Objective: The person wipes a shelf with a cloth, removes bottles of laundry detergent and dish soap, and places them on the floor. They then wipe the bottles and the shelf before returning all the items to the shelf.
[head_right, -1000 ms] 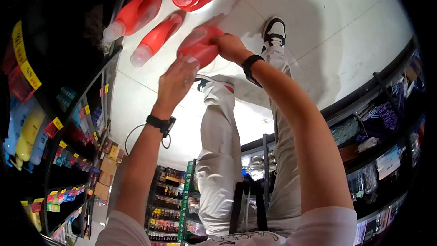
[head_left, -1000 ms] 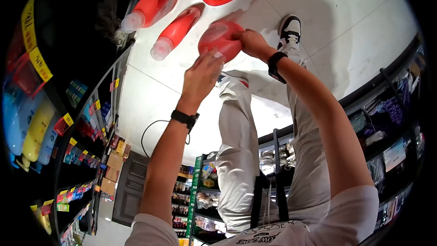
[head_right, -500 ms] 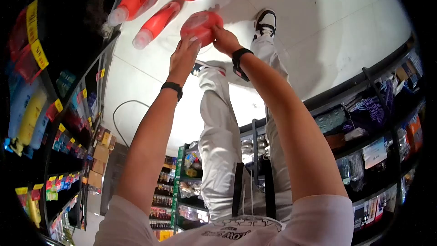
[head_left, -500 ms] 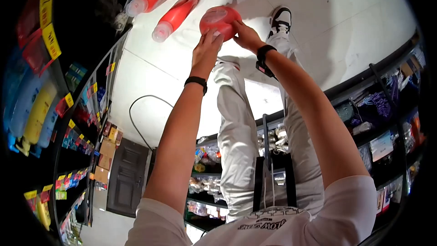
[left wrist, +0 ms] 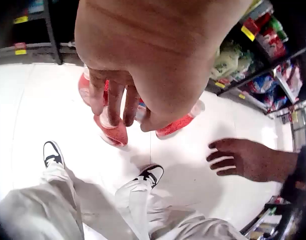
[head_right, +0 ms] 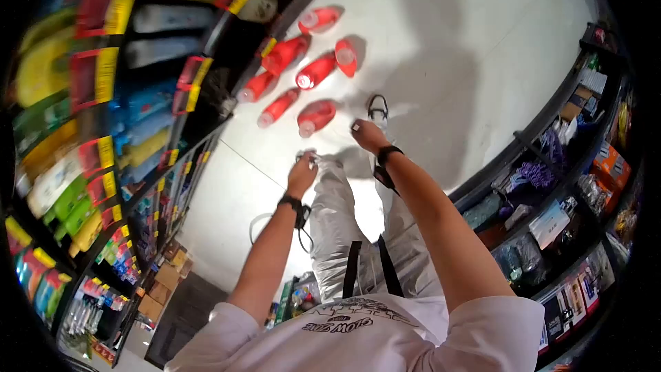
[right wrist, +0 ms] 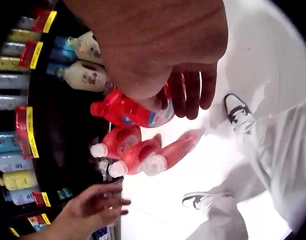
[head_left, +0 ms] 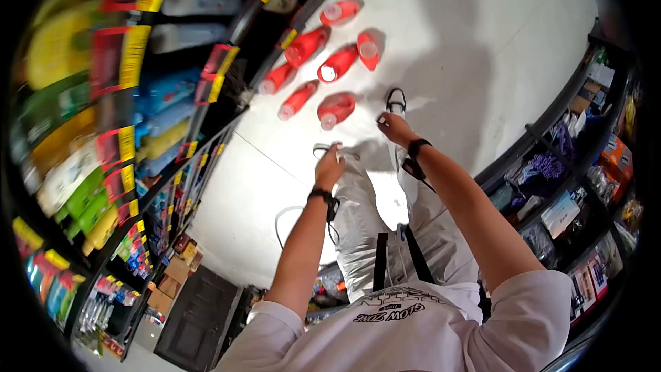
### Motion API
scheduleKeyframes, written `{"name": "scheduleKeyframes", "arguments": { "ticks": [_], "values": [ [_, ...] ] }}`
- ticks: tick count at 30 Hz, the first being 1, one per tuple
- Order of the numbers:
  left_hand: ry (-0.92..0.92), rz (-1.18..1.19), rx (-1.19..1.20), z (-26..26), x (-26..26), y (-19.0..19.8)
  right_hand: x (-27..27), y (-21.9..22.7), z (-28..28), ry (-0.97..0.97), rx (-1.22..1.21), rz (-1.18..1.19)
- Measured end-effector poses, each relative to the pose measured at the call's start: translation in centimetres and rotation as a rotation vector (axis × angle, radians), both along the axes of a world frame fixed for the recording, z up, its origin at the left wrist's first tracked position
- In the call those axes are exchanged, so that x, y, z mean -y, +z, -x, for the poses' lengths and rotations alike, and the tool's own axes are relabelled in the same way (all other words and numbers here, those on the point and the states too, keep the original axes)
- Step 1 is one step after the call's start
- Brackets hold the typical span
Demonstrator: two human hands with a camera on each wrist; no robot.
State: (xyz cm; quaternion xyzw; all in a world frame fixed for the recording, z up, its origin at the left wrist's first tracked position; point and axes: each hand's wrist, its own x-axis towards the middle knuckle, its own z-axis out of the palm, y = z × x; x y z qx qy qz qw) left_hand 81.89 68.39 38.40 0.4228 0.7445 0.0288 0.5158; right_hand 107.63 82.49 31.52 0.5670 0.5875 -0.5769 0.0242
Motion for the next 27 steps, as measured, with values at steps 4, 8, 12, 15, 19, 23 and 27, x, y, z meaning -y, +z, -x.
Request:
{"name": "scheduleKeyframes", "arguments": {
  "ticks": [4,8,12,15,19,23,27],
  "values": [
    [0.182,0.042,0.001,-1.1,3.4,7.3,-0.3,3.4,-9.1,-0.228,-0.020,-0.081],
    [0.352,-0.093,0.039,-1.8,9.9,9.7,4.2,5.7,-18.2,-0.570,-0.089,0.127],
    [0.467,-0.018,0.122,-1.2,17.1,7.6,12.8,7.7,-27.2,-0.395,0.211,0.115],
    [0.479,0.009,0.225,-1.1,20.3,7.2,18.2,11.9,-30.2,-0.676,0.242,0.301],
    [0.537,0.057,0.284,-0.8,21.9,8.6,19.5,18.3,-31.6,-0.710,0.184,0.431],
    [0.578,-0.062,0.224,-0.9,21.8,11.1,17.4,19.4,-33.3,-0.700,0.086,0.303],
    [0.629,-0.116,0.253,-0.9,23.7,12.8,12.3,22.8,-33.2,-0.660,-0.014,0.059]
  ]
}}
